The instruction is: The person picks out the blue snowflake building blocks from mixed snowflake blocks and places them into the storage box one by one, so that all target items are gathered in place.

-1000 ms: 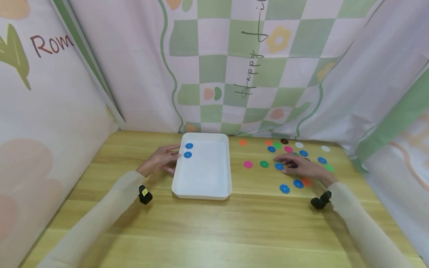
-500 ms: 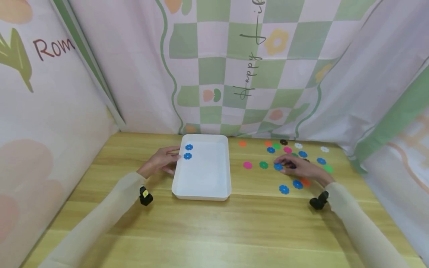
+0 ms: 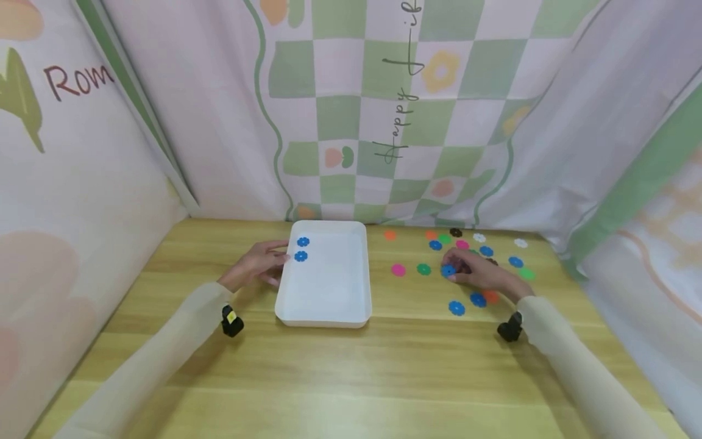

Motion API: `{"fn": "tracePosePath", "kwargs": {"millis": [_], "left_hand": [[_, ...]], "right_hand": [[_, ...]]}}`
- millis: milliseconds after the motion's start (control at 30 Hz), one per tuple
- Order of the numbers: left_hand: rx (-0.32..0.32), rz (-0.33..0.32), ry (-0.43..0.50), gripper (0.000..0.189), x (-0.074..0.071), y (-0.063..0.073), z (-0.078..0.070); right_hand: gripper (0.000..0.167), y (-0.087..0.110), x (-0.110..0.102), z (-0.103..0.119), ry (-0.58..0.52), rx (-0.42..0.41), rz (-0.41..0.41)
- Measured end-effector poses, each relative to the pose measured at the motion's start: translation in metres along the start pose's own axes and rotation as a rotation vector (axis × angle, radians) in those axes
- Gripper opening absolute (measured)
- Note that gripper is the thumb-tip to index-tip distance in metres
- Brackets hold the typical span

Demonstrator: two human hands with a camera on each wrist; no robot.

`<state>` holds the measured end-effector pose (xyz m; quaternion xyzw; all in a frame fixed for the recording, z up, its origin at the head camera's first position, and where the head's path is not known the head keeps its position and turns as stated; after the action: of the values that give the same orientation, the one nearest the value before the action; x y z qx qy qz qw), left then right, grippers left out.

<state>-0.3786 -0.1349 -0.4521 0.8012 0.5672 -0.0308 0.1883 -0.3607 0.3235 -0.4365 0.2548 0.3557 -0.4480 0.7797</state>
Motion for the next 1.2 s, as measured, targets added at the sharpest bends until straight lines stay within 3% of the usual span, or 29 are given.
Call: {"fn": "tracePosePath", "kwargs": {"millis": [133, 300, 567, 767, 1000, 1200], "left_hand": [[0.008, -0.007, -0.006, 0.06, 0.0, 0.0, -0.001], [0.016, -0.008, -0.032, 0.059, -0.001, 0.0, 0.001], [0.039, -0.01, 0.001, 0.059, 0.003, -0.004, -0.002], [0.09, -0.019, 0.014, 0.062, 0.005, -0.005, -0.007], [0.092, -0.039, -0.042, 0.061, 0.0, 0.003, -0.005], [0.133, -0.013, -0.014, 0.062, 0.001, 0.005, -0.007]], "right_hand": [[0.024, -0.003, -0.004, 0.001, 0.019, 0.021, -0.016], [0.035, -0.009, -0.006, -0.002, -0.064, 0.075, 0.008], [0.043, -0.019, -0.01, 0.002, -0.19, 0.135, -0.001], [0.041, -0.032, -0.008, 0.02, -0.337, 0.086, -0.014], [0.047, -0.05, 0.012, 0.048, -0.445, 0.08, 0.077], [0.044, -0.071, 0.016, 0.067, -0.519, 0.069, 0.008]]}}
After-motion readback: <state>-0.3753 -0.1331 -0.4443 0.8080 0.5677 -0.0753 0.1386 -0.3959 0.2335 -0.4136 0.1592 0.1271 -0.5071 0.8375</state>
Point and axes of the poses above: each hand's wrist, its own y-axis away from the middle knuckle, its own x-axis out of the palm, z = x × y, the point moved 9 cm from there along -y, towards the middle knuckle, and after that the axes turned 6 degrees about x, right-handed, at the moved point
